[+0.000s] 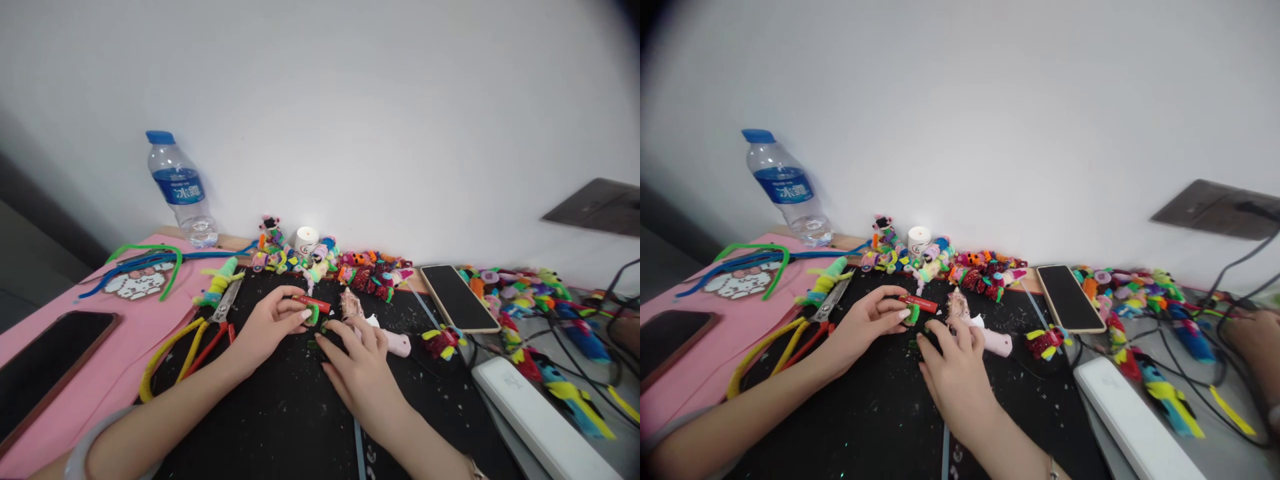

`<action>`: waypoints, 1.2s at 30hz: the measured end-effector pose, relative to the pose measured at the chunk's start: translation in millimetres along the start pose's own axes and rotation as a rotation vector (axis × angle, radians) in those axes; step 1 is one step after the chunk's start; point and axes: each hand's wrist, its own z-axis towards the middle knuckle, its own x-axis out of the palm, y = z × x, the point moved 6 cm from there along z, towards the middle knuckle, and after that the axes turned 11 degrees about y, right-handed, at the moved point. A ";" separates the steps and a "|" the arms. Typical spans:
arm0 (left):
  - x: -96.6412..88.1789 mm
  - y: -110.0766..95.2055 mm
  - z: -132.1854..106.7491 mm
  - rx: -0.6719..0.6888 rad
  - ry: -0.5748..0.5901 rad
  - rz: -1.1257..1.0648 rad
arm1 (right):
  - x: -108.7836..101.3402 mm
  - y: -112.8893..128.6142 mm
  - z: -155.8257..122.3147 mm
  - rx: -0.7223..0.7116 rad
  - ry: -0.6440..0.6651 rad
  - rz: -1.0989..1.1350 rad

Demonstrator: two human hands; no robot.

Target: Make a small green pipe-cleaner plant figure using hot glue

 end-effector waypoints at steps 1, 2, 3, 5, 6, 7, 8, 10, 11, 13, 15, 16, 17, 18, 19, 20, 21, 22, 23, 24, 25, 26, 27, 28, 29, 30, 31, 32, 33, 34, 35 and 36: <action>0.3 0.0 0.1 0.000 0.001 0.001 | 1.1 1.5 0.1 -0.005 -0.008 0.006; 0.6 0.1 0.0 -0.001 0.002 0.003 | 1.8 2.6 0.0 -0.013 -0.015 0.026; 0.9 0.1 -0.2 -0.001 0.003 0.005 | 2.4 3.4 -0.2 -0.022 -0.019 0.054; 1.7 -0.1 -0.9 0.002 0.013 0.008 | 2.5 3.6 -0.8 -0.036 -0.020 0.122; 2.2 -0.2 -1.3 0.002 0.020 0.011 | 2.1 3.2 -1.1 -0.044 -0.018 0.157; 2.5 -0.2 -1.7 -0.001 0.026 0.014 | 1.8 2.4 -1.3 -0.049 -0.012 0.192; 2.8 -0.1 -2.0 -0.004 0.031 0.016 | 1.1 1.2 -1.4 -0.053 -0.007 0.226; 3.6 0.1 -2.5 -0.014 0.048 0.014 | -1.2 -2.7 -1.8 -0.052 -0.013 0.289; 4.2 0.2 -2.7 -0.019 0.058 0.011 | -2.8 -5.4 -2.1 -0.044 -0.025 0.316; 6.0 0.2 -3.0 -0.032 0.083 0.002 | -7.1 -12.2 -3.2 -0.012 -0.081 0.358; 7.9 0.2 -3.5 -0.047 0.106 -0.005 | -12.1 -18.3 -5.0 0.015 -0.156 0.385; 8.7 0.2 -3.7 -0.053 0.114 -0.010 | -14.4 -20.8 -6.0 0.025 -0.190 0.398; 9.5 0.3 -4.0 -0.059 0.123 -0.011 | -16.4 -22.9 -7.0 0.032 -0.218 0.414; 10.0 0.7 -4.1 -0.065 0.128 -0.010 | -17.9 -24.6 -7.9 0.034 -0.241 0.431; 10.5 1.2 -4.2 -0.070 0.134 -0.006 | -19.1 -25.9 -8.8 0.034 -0.257 0.445; 11.1 1.8 -4.2 -0.071 0.143 -0.003 | -20.0 -27.1 -9.8 0.033 -0.272 0.456; 11.7 2.6 -4.0 -0.071 0.153 0.000 | -20.8 -28.0 -10.8 0.030 -0.286 0.461; 12.6 3.5 -3.9 -0.068 0.166 0.001 | -21.3 -28.9 -11.8 0.028 -0.299 0.461; 13.3 4.4 -3.7 -0.066 0.175 0.003 | -21.7 -29.6 -12.8 0.027 -0.310 0.457; 13.9 5.4 -3.6 -0.063 0.181 0.004 | -21.9 -30.0 -13.7 0.023 -0.319 0.449; 14.5 6.4 -3.7 -0.064 0.185 0.008 | -22.0 -30.2 -14.4 0.019 -0.326 0.441; 15.1 7.5 -3.8 -0.065 0.186 0.014 | -22.1 -30.1 -14.9 0.012 -0.333 0.431; 15.7 8.4 -4.0 -0.068 0.187 0.020 | -22.3 -29.8 -15.4 0.004 -0.339 0.421; 16.4 9.2 -4.2 -0.069 0.191 0.024 | -22.6 -29.3 -15.7 -0.005 -0.344 0.411; 17.3 9.9 -4.5 -0.070 0.199 0.026 | -23.1 -28.7 -16.1 -0.014 -0.350 0.402; 18.2 10.6 -4.6 -0.071 0.208 0.028 | -23.5 -28.1 -16.4 -0.020 -0.354 0.394; 19.0 11.2 -4.8 -0.073 0.217 0.030 | -23.9 -27.5 -16.6 -0.026 -0.357 0.387; 19.7 11.7 -4.9 -0.074 0.224 0.033 | -24.3 -26.8 -16.9 -0.033 -0.357 0.383; 20.5 12.0 -4.9 -0.074 0.233 0.036 | -24.8 -26.1 -17.1 -0.040 -0.357 0.382; 21.3 12.1 -4.9 -0.074 0.241 0.042 | -25.3 -25.4 -17.2 -0.048 -0.358 0.382; 22.1 12.1 -5.0 -0.074 0.248 0.048 | -26.0 -24.9 -17.4 -0.052 -0.361 0.385; 23.0 12.1 -5.1 -0.076 0.255 0.054 | -26.6 -24.5 -17.5 -0.053 -0.364 0.391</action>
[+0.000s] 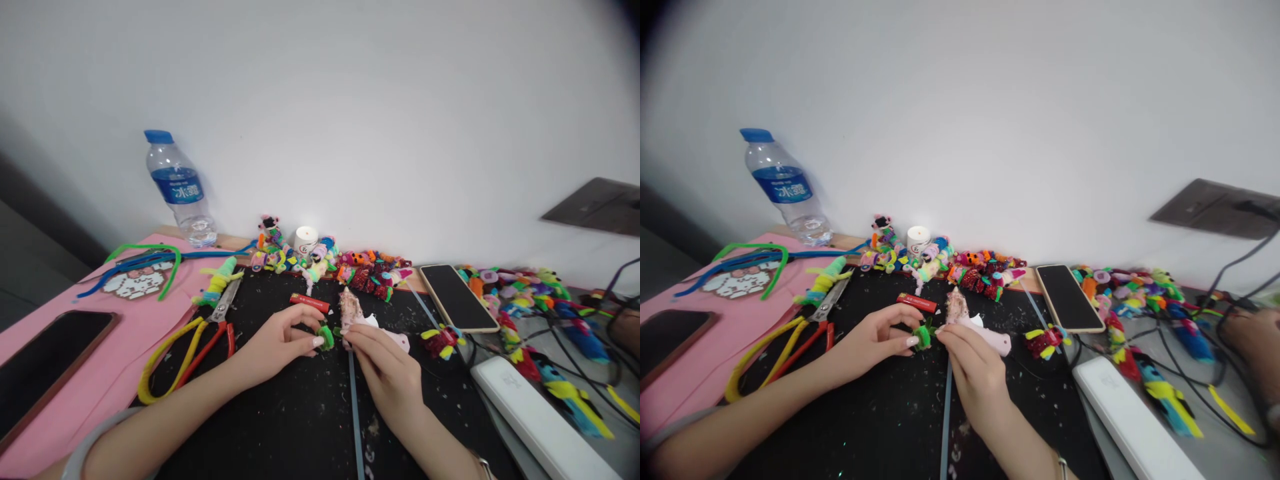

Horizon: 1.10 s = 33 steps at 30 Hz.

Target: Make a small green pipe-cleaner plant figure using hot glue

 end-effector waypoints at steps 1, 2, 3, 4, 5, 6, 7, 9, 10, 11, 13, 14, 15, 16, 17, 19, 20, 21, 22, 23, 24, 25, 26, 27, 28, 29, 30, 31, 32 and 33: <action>1.0 -0.1 0.0 -0.002 0.007 0.004 | -0.5 0.5 0.3 0.003 -0.004 0.008; 2.0 -0.2 -0.1 -0.004 0.014 0.006 | -0.7 0.8 0.7 0.008 -0.005 0.020; 2.9 -0.3 -0.3 -0.005 0.019 0.008 | -0.8 1.2 1.2 0.015 -0.004 0.033; 3.7 -0.5 -0.5 -0.003 0.024 0.007 | -0.8 1.8 1.8 0.018 -0.003 0.046; 4.5 -0.6 -0.7 0.000 0.029 0.006 | -0.8 2.5 2.6 0.020 -0.002 0.057; 5.0 -0.6 -0.9 0.004 0.031 0.005 | -0.8 3.4 3.3 0.017 -0.001 0.063; 5.3 -0.6 -1.1 0.007 0.032 0.006 | -0.9 4.2 4.1 0.015 -0.003 0.067; 5.6 -0.1 -1.0 0.011 0.032 0.005 | -1.2 5.6 5.5 0.010 -0.007 0.069; 5.7 0.1 -0.9 0.012 0.033 0.004 | -1.2 6.0 6.1 0.009 -0.006 0.070; 5.7 0.1 -0.7 0.014 0.034 0.003 | -1.1 6.3 6.5 0.011 -0.005 0.072; 5.7 0.0 -0.4 0.017 0.037 0.002 | -0.7 6.5 7.0 0.013 0.003 0.077; 5.6 -0.2 -0.4 0.020 0.038 0.002 | -0.3 6.6 7.0 0.014 0.008 0.081; 5.5 -0.4 -0.5 0.022 0.039 0.003 | 0.1 6.7 7.0 0.013 0.013 0.086; 5.4 -0.7 -0.6 0.024 0.039 0.004 | 0.5 6.7 7.0 0.013 0.018 0.092; 5.3 -0.9 -0.8 0.025 0.037 0.006 | 1.0 6.7 6.9 0.014 0.023 0.097; 5.1 -1.0 -1.2 0.025 0.032 0.010 | 1.8 6.5 6.9 0.018 0.032 0.105; 5.0 -1.0 -1.3 0.024 0.029 0.011 | 2.0 6.5 7.0 0.019 0.035 0.107; 4.9 -0.8 -1.4 0.022 0.026 0.010 | 2.2 6.5 7.0 0.019 0.036 0.109; 4.9 -0.7 -1.4 0.022 0.024 0.008 | 2.3 6.7 7.0 0.018 0.038 0.110; 4.9 -0.4 -1.3 0.021 0.022 0.006 | 2.5 6.9 7.0 0.015 0.041 0.111; 4.9 -0.2 -1.1 0.021 0.022 0.003 | 2.6 7.1 6.9 0.012 0.044 0.111; 4.8 -0.1 -1.0 0.022 0.021 0.001 | 2.8 7.2 6.8 0.011 0.049 0.113; 4.8 0.0 -0.8 0.023 0.021 0.001 | 3.1 7.2 6.7 0.011 0.056 0.116; 4.7 0.0 -0.6 0.023 0.020 0.002 | 3.6 7.1 6.5 0.012 0.062 0.121; 4.7 0.0 -0.5 0.024 0.019 0.003 | 4.0 6.9 6.5 0.014 0.068 0.126; 4.6 -0.1 -0.5 0.024 0.017 0.003 | 4.4 6.6 6.4 0.017 0.072 0.130; 4.5 -0.1 -0.4 0.025 0.016 0.004 | 4.8 6.2 6.4 0.020 0.076 0.132; 4.4 -0.2 -0.4 0.026 0.016 0.004 | 5.2 5.9 6.4 0.024 0.079 0.131; 4.4 -0.2 -0.4 0.026 0.016 0.003 | 5.6 5.5 6.4 0.028 0.081 0.128; 4.3 -0.3 -0.4 0.027 0.016 0.002 | 5.9 5.3 6.5 0.031 0.082 0.124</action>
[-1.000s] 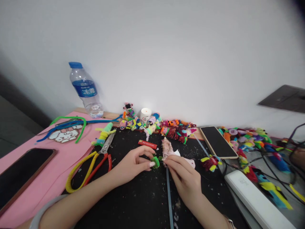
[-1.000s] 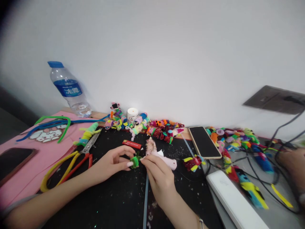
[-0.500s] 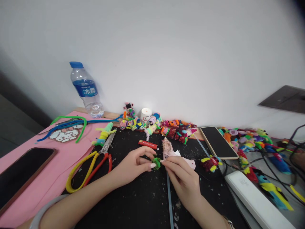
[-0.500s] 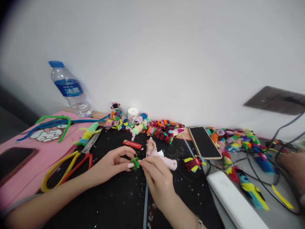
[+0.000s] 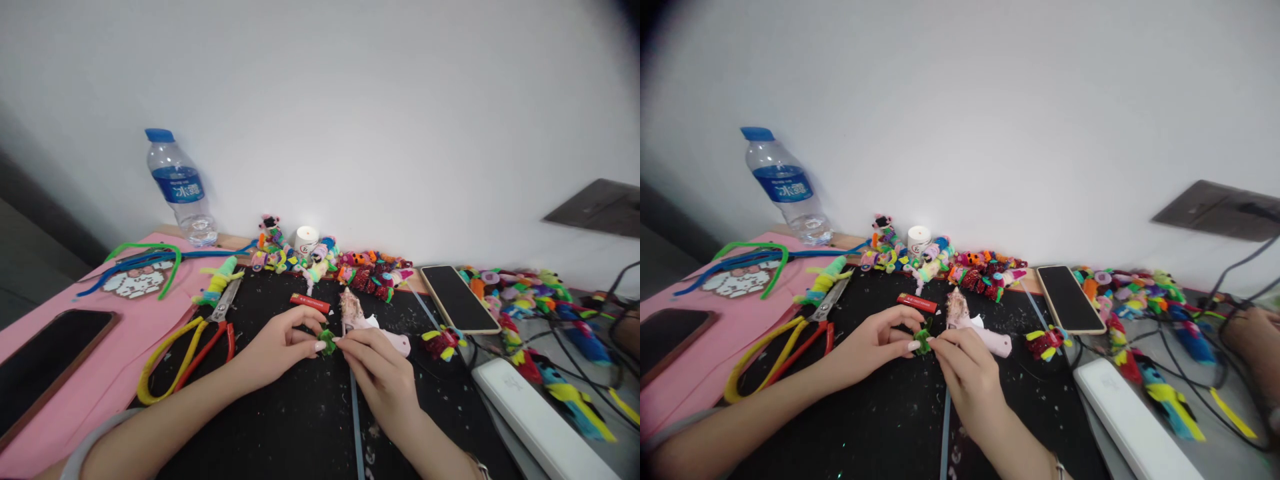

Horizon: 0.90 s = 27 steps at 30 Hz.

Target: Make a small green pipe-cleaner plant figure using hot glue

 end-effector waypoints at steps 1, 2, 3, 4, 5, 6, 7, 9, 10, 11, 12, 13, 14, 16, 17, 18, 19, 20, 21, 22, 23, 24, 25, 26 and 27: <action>0.0 0.0 0.0 0.000 0.000 0.000 | 0.3 -0.1 0.2 0.002 0.002 -0.003; -0.1 0.1 0.1 -0.002 -0.002 0.001 | 0.6 -0.1 0.3 0.002 0.002 -0.004; -0.1 0.2 0.1 -0.004 -0.003 0.002 | 0.8 0.1 0.5 0.001 0.002 -0.003; -0.1 0.4 0.1 -0.006 -0.005 0.004 | 0.9 0.2 0.7 -0.001 -0.001 -0.002; 0.1 0.5 0.1 -0.009 -0.006 0.006 | 1.1 0.4 0.9 -0.002 -0.002 0.001; 0.4 0.6 0.1 -0.009 -0.006 0.007 | 1.6 0.5 1.1 -0.004 0.001 0.004; 0.7 0.7 0.1 -0.008 -0.004 0.007 | 2.1 0.3 1.2 -0.004 0.006 0.009; 1.5 0.6 0.1 -0.002 0.004 0.006 | 3.4 -0.4 1.5 -0.003 0.022 0.018; 1.7 0.3 0.2 0.003 0.007 0.006 | 3.9 -0.8 1.5 -0.003 0.031 0.022; 1.7 -0.1 0.2 0.007 0.009 0.006 | 4.6 -1.3 1.4 -0.002 0.044 0.026; 1.4 -0.4 0.4 0.010 0.008 0.005 | 5.1 -1.7 1.1 -0.002 0.058 0.031; 0.9 -0.9 0.5 0.013 0.005 0.005 | 5.8 -2.2 0.8 -0.001 0.076 0.035; 0.2 -1.4 0.6 0.016 -0.002 0.002 | 6.2 -2.6 0.4 0.001 0.091 0.038; -1.7 -2.5 0.6 0.023 -0.021 -0.006 | 5.5 -3.4 -0.4 0.009 0.099 0.041; -2.6 -3.1 0.6 0.029 -0.030 -0.010 | 4.4 -3.8 -0.9 0.014 0.089 0.038; -3.2 -3.9 0.5 0.038 -0.035 -0.012 | 3.2 -4.2 -1.2 0.020 0.075 0.034; -3.5 -4.7 0.3 0.047 -0.037 -0.007 | 2.2 -4.7 -1.4 0.025 0.063 0.028; -3.5 -5.6 0.1 0.058 -0.036 0.003 | 1.6 -5.0 -1.6 0.029 0.056 0.022; -3.2 -6.6 -0.1 0.068 -0.033 0.018 | 1.8 -5.4 -1.6 0.032 0.058 0.016; -2.7 -7.7 -0.4 0.079 -0.027 0.035 | 2.3 -5.8 -1.6 0.035 0.065 0.010; -2.0 -8.8 -0.8 0.090 -0.021 0.052 | 3.1 -6.2 -1.7 0.035 0.075 0.006; -1.3 -9.8 -1.2 0.100 -0.015 0.066 | 3.8 -6.5 -1.8 0.036 0.082 0.004; -0.4 -10.7 -1.6 0.108 -0.009 0.078 | 4.4 -6.8 -1.9 0.035 0.087 0.003; 0.4 -11.4 -2.0 0.113 -0.003 0.084 | 4.9 -7.0 -2.1 0.034 0.090 0.003; 1.2 -11.8 -2.5 0.115 0.002 0.089 | 5.3 -7.2 -2.3 0.032 0.092 0.004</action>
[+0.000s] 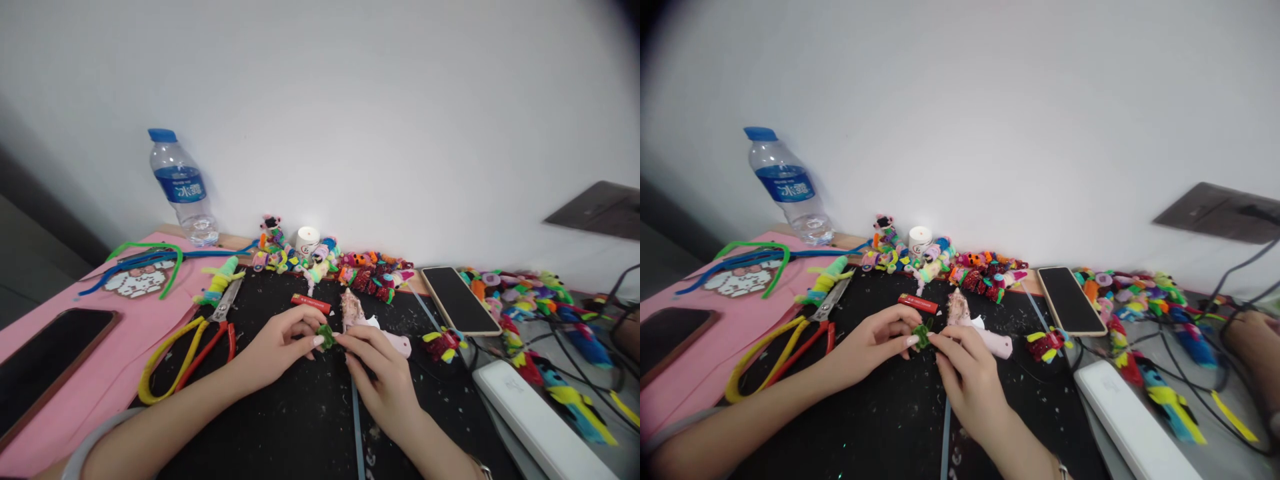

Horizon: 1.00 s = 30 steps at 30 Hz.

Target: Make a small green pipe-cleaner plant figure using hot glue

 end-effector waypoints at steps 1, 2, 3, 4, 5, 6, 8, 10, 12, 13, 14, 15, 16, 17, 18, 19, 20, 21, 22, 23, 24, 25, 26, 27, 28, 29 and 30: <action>0.7 -0.3 -0.4 0.000 0.005 0.002 | 0.4 -0.2 -0.1 -0.001 0.002 0.001; 1.3 -0.3 -0.8 -0.002 0.009 0.002 | 0.8 -0.5 -0.2 -0.002 0.005 0.003; 2.0 -0.3 -1.1 -0.004 0.015 0.003 | 1.2 -0.7 -0.2 -0.002 0.009 0.004; 2.6 -0.1 -1.4 -0.006 0.022 0.004 | 1.7 -0.9 -0.1 -0.004 0.015 0.004; 3.1 0.1 -1.5 -0.008 0.028 0.007 | 2.0 -1.0 0.1 -0.004 0.019 0.003; 3.4 0.3 -1.6 -0.009 0.033 0.012 | 2.3 -1.1 0.2 -0.004 0.022 0.001; 3.3 0.5 -1.3 -0.009 0.032 0.017 | 2.5 -1.0 0.4 -0.003 0.024 -0.003; 2.5 0.4 -0.9 -0.005 0.023 0.015 | 2.0 -0.8 0.2 0.000 0.020 -0.007; 1.7 0.2 -0.3 -0.003 0.014 0.010 | 0.9 -0.4 -0.5 0.001 0.009 -0.013; 1.3 0.0 0.0 -0.002 0.009 0.006 | 0.2 -0.2 -0.9 -0.001 0.002 -0.016; 0.9 -0.3 0.3 -0.002 0.005 0.003 | -0.2 -0.1 -1.2 -0.002 -0.003 -0.019; 0.5 -0.6 0.5 0.000 0.001 0.000 | -0.3 0.0 -1.4 -0.005 -0.002 -0.019; 0.0 -0.7 0.7 0.001 -0.004 -0.005 | -0.2 0.0 -1.5 -0.008 0.000 -0.019; -0.3 -0.8 0.7 0.002 -0.008 -0.010 | 0.0 0.1 -1.5 -0.013 0.003 -0.019; -0.6 -0.7 0.7 0.003 -0.012 -0.013 | 0.2 0.2 -1.4 -0.017 0.004 -0.018; -0.9 -0.6 0.6 0.006 -0.015 -0.014 | 0.3 0.3 -1.4 -0.020 0.004 -0.017; -1.1 -0.3 0.3 0.008 -0.019 -0.014 | 0.2 0.3 -1.4 -0.021 0.002 -0.015; -1.5 0.2 0.0 0.010 -0.025 -0.013 | 0.2 0.4 -1.4 -0.022 0.000 -0.012; -1.7 0.6 -0.3 0.011 -0.028 -0.011 | 0.1 0.5 -1.5 -0.020 0.000 -0.008; -1.9 1.3 -0.6 0.011 -0.032 -0.008 | 0.3 0.5 -1.6 -0.017 0.005 -0.002; -2.2 1.8 -0.8 0.011 -0.035 -0.009 | 0.4 0.6 -1.8 -0.014 0.008 0.004; -2.3 2.3 -0.9 0.011 -0.035 -0.006 | 0.6 0.7 -1.8 -0.011 0.013 0.010; -2.5 2.6 -1.0 0.010 -0.036 -0.006 | 0.7 0.7 -1.8 -0.008 0.017 0.017; -2.8 2.7 -1.0 0.012 -0.038 -0.005 | 0.8 0.7 -1.6 -0.005 0.020 0.023; -3.0 2.4 -0.9 0.014 -0.040 -0.003 | 1.1 0.6 -1.3 -0.002 0.024 0.028; -3.3 2.0 -0.9 0.018 -0.043 0.000 | 1.3 0.4 -0.9 0.002 0.028 0.033; -3.5 1.4 -0.8 0.022 -0.045 0.004 | 1.4 0.3 -0.4 0.005 0.031 0.038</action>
